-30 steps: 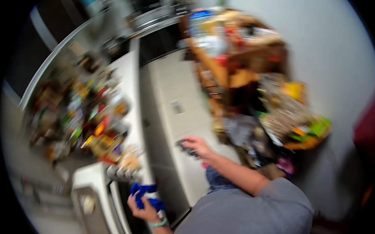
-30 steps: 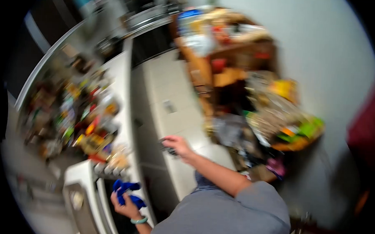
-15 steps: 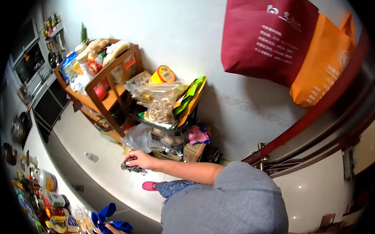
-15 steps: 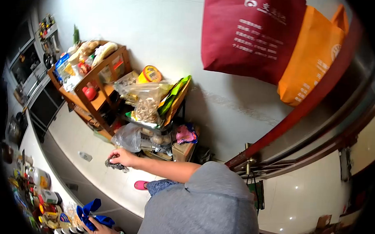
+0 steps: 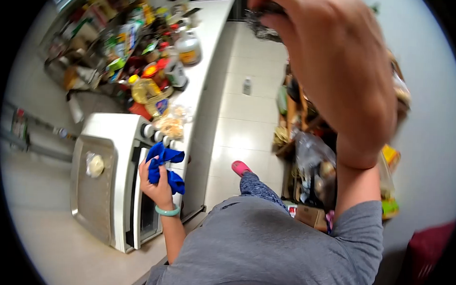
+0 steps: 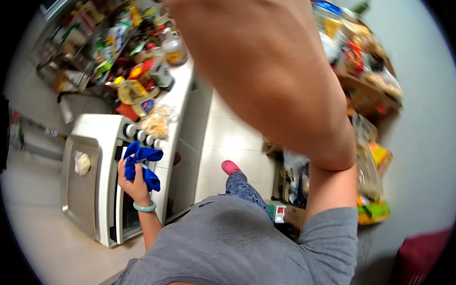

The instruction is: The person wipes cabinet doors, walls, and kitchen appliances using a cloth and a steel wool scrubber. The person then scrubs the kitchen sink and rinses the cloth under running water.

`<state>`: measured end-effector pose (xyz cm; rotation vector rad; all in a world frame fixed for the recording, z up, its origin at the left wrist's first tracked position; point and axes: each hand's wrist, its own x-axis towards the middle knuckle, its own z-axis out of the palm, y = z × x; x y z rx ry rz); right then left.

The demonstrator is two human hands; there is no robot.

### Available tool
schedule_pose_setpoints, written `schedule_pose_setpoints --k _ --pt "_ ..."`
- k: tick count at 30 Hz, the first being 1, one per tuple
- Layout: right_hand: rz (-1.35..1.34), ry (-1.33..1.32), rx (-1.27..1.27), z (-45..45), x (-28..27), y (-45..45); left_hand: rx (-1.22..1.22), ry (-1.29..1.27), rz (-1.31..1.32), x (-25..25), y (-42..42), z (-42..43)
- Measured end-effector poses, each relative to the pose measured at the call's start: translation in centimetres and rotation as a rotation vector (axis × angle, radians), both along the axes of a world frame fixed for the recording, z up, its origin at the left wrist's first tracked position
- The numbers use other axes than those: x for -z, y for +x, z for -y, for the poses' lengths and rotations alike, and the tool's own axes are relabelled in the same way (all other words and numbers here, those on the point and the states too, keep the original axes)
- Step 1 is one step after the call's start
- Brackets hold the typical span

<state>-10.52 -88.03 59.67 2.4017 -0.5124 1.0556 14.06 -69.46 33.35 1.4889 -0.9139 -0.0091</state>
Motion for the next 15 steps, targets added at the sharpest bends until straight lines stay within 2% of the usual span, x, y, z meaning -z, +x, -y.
schedule_pose_setpoints --k 3,4,7,8,11,15 --pt "-0.150 -0.079 -0.205 1.3 -1.1 4.7 -0.124 0.008 0.033 0.0 1.2 0.9" --pt "-0.187 -0.100 -0.264 1.6 -1.3 6.3 -0.182 0.066 0.020 -1.4 0.7 1.3" --pt "-0.263 -0.136 -0.394 2.7 -2.0 10.1 -0.242 0.100 0.192 -3.5 1.4 2.7" --pt "-0.281 -0.148 -0.413 3.1 -2.2 10.8 -0.248 0.115 0.255 -4.7 1.3 3.0" --pt "-0.336 -0.162 -0.441 3.6 -3.3 12.3 -0.316 0.086 0.203 -5.1 1.1 3.7" --pt "-0.382 -0.142 -0.436 3.0 -3.9 11.7 -0.357 0.049 0.112 -2.4 -0.1 2.5"
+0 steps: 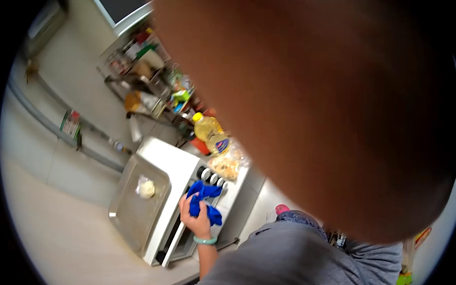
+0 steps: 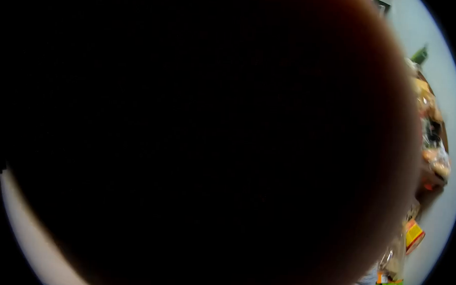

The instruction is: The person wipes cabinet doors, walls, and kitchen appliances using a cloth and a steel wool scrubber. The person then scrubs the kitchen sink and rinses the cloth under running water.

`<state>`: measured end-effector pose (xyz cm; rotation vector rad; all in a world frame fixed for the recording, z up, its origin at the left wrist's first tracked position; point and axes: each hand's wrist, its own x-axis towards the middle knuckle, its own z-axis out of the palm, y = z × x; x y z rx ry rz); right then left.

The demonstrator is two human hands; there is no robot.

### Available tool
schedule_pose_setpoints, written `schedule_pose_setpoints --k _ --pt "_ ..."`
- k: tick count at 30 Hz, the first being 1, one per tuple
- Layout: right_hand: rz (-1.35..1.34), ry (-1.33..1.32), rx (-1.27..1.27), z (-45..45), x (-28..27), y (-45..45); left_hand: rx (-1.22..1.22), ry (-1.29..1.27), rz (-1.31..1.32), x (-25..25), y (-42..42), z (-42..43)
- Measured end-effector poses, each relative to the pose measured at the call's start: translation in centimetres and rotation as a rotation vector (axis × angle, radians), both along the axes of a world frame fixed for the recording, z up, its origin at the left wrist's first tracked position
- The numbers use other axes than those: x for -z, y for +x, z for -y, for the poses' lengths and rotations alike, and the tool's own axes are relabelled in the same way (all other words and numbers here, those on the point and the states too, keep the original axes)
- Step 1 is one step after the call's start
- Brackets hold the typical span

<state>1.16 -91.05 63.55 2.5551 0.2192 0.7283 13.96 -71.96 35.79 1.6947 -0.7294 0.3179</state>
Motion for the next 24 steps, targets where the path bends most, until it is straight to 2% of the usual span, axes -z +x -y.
schedule_pose_setpoints --k 3,7,9,10,11,15,19,21,24 --pt "-0.019 0.011 0.073 -0.9 0.7 -2.3 0.060 0.034 -0.033 1.0 0.2 -1.1" --pt "-0.029 0.015 0.226 -4.1 2.3 -6.9 0.186 -0.088 -0.081 2.6 -0.5 -2.1" --pt "-0.021 0.072 0.319 -7.1 3.7 -10.0 0.325 -0.087 -0.043 3.6 -0.8 -2.9" --pt "-0.023 0.093 0.369 -8.5 4.2 -11.5 0.394 -0.147 -0.109 3.5 -1.8 -3.0" --pt "-0.031 0.110 0.424 -9.9 4.8 -13.3 0.495 -0.137 -0.013 3.3 -2.4 -2.9" --pt "-0.047 0.232 0.699 -15.9 7.3 -22.8 0.708 -0.068 -0.059 3.2 -7.9 -3.1" --pt "-0.085 0.440 1.053 -23.3 10.0 -33.1 0.900 -0.088 -0.312 5.1 -13.7 -2.9" --pt "-0.108 0.519 1.244 -27.9 10.5 -37.5 1.040 0.053 -0.268 5.3 -15.9 -2.6" --pt "-0.094 0.631 1.517 -34.2 10.8 -42.5 1.199 0.066 -0.264 4.9 -20.1 -1.0"
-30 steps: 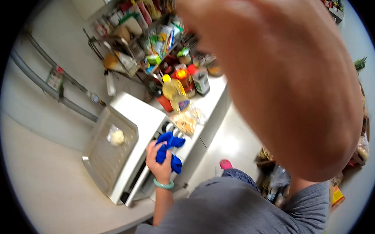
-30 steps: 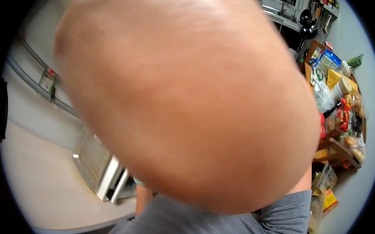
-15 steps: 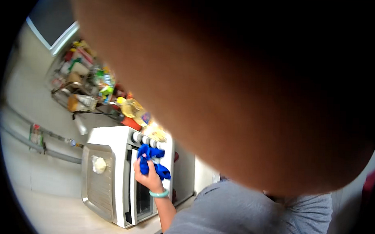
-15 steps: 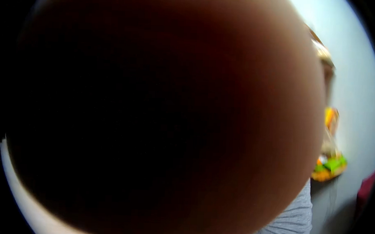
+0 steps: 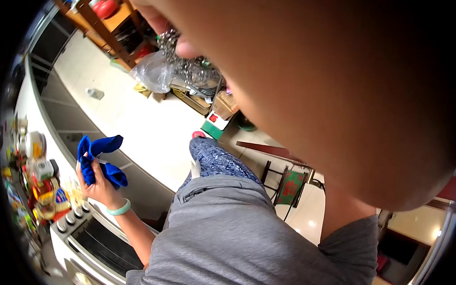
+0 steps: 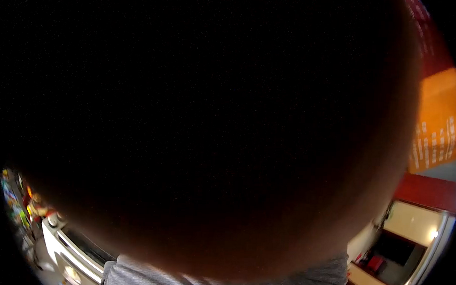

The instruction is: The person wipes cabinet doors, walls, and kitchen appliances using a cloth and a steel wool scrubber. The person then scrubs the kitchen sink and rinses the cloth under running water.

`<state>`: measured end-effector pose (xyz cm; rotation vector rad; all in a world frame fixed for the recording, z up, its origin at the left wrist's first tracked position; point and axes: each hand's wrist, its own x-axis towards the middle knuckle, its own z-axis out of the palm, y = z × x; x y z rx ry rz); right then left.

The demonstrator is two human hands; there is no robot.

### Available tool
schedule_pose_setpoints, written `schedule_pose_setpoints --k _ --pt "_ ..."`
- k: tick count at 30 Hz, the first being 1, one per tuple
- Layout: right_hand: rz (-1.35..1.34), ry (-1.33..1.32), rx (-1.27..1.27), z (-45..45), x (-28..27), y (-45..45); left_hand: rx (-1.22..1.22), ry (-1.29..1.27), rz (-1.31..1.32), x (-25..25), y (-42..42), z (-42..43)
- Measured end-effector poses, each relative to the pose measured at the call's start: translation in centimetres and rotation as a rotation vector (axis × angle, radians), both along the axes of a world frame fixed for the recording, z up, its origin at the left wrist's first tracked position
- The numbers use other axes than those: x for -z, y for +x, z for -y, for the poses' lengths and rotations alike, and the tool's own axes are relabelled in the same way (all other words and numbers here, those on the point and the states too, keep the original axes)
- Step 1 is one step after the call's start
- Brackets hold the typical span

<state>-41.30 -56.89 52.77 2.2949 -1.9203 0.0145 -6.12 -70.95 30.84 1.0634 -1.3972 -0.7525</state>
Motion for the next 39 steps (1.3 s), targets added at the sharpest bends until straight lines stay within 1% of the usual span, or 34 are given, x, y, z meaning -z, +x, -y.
schedule_pose_setpoints --k 1,2,3,6,7,8,11,12,15,16,18,19,20,21,23,24,25,27,29,30,33,34,37,39 --pt "0.017 0.023 0.093 -1.7 0.1 -1.6 0.032 -0.003 0.005 -0.4 -0.9 0.8" --pt "0.034 0.070 0.172 -2.2 0.0 -4.2 0.038 -0.009 0.077 -1.3 -3.1 1.9" --pt "0.038 0.094 0.258 -3.8 -0.3 -4.9 0.070 -0.040 0.127 -2.1 -3.7 2.6" --pt "0.050 0.167 0.473 -7.6 0.1 -7.1 0.137 -0.109 0.123 -2.5 -6.2 5.5" --pt "0.057 0.185 0.523 -8.4 0.4 -7.3 0.151 -0.105 0.147 -2.5 -6.4 6.3" --pt "0.074 0.192 0.569 -8.9 0.5 -7.7 0.176 -0.129 0.117 -2.3 -6.9 7.2" --pt "0.102 0.230 0.657 -9.5 0.6 -9.2 0.183 -0.079 0.152 -1.8 -9.1 8.8" --pt "0.103 0.236 0.671 -9.5 0.5 -9.2 0.228 -0.052 0.095 -1.3 -9.7 9.0" --pt "0.127 0.241 0.665 -8.8 0.9 -8.1 0.321 -0.048 0.140 -0.7 -10.7 9.3" --pt "0.144 0.252 0.645 -7.7 0.9 -7.6 0.272 -0.091 0.218 -1.4 -11.0 9.7" --pt "0.223 0.257 0.588 -6.1 1.5 -5.8 0.303 -0.119 0.217 -0.1 -10.2 11.2" --pt "0.262 0.260 0.541 -5.0 1.8 -4.5 0.275 -0.183 0.274 -0.4 -10.0 11.2" --pt "0.307 0.263 0.490 -3.9 2.1 -3.2 0.285 -0.080 0.198 -1.2 -10.1 10.7" --pt "0.342 0.271 0.440 -3.0 2.4 -2.0 0.292 -0.105 0.172 -1.5 -9.8 10.6" --pt "0.444 0.282 0.326 -0.8 3.2 0.8 0.236 -0.148 0.234 -2.2 -8.6 9.9" --pt "0.491 0.292 0.273 0.3 3.7 2.2 0.204 -0.063 0.188 -2.6 -7.9 9.2" --pt "0.530 0.303 0.228 1.1 4.5 3.3 0.136 -0.045 0.230 -2.8 -7.2 8.6" --pt "0.606 0.308 0.165 1.8 6.2 5.0 0.114 -0.043 0.174 -2.5 -6.1 7.6" --pt "0.728 0.242 0.129 0.3 9.0 6.3 0.059 -0.109 0.183 -1.7 -4.9 6.5" --pt "0.756 0.209 0.124 -0.8 10.1 6.7 0.050 -0.094 0.155 -1.3 -4.4 5.8" --pt "0.756 0.248 0.165 -4.8 11.5 6.8 0.032 -0.059 0.143 -0.8 -3.3 3.3" --pt "0.762 0.223 0.155 -6.4 12.0 6.4 0.030 -0.046 0.149 -0.7 -3.0 2.4" --pt "0.771 0.188 0.156 -9.9 11.5 4.9 0.024 -0.062 0.102 -0.5 -2.1 0.0" --pt "0.676 0.129 0.179 -10.8 10.3 4.1 0.009 -0.044 0.090 -0.3 -1.5 -1.6"
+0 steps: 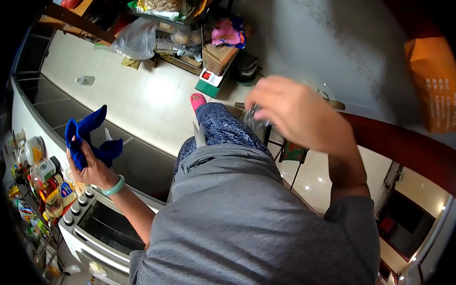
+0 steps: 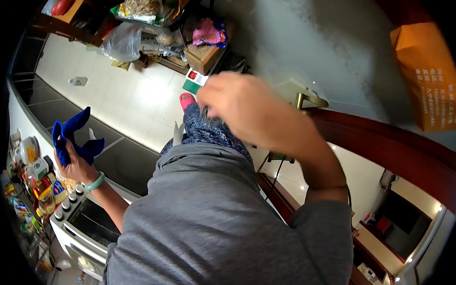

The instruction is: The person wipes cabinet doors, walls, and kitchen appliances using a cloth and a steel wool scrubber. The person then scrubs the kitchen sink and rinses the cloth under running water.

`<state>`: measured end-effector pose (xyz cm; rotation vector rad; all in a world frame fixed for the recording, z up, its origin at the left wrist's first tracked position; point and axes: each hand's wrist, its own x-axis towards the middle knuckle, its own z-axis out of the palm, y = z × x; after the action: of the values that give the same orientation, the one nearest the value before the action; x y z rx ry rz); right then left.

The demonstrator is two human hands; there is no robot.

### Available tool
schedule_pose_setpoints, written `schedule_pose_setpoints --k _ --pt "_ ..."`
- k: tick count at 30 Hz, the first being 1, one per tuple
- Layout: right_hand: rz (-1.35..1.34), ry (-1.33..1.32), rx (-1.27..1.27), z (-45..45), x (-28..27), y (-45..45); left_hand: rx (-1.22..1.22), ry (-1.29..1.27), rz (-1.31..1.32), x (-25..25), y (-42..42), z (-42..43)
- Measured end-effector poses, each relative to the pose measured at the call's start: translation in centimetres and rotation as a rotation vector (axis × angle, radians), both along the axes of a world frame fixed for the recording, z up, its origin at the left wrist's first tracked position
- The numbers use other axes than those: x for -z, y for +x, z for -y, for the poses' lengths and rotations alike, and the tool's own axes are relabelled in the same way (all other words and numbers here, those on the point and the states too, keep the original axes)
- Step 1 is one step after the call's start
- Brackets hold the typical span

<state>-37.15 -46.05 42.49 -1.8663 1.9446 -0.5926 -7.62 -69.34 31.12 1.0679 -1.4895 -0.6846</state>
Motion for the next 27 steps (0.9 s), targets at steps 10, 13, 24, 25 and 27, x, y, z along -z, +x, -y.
schedule_pose_setpoints --k 10,13,24,25,27 --pt "-0.019 -0.064 -0.147 -4.0 -0.5 1.5 -0.074 -0.003 -0.094 -0.3 2.2 -8.5" --pt "-0.021 -0.127 -0.177 -5.6 -0.3 0.9 -0.093 -0.046 -0.062 -0.5 2.7 -10.3" --pt "0.246 -0.122 -0.358 -16.2 -0.4 0.0 -0.097 -0.135 -0.040 -3.1 1.9 -17.3" --pt "0.265 -0.146 -0.293 -17.5 -0.9 0.0 -0.092 -0.186 0.022 -3.2 1.8 -17.5" --pt "0.263 -0.194 -0.170 -20.4 -1.9 -0.2 -0.052 -0.202 -0.024 -3.9 0.5 -18.3"
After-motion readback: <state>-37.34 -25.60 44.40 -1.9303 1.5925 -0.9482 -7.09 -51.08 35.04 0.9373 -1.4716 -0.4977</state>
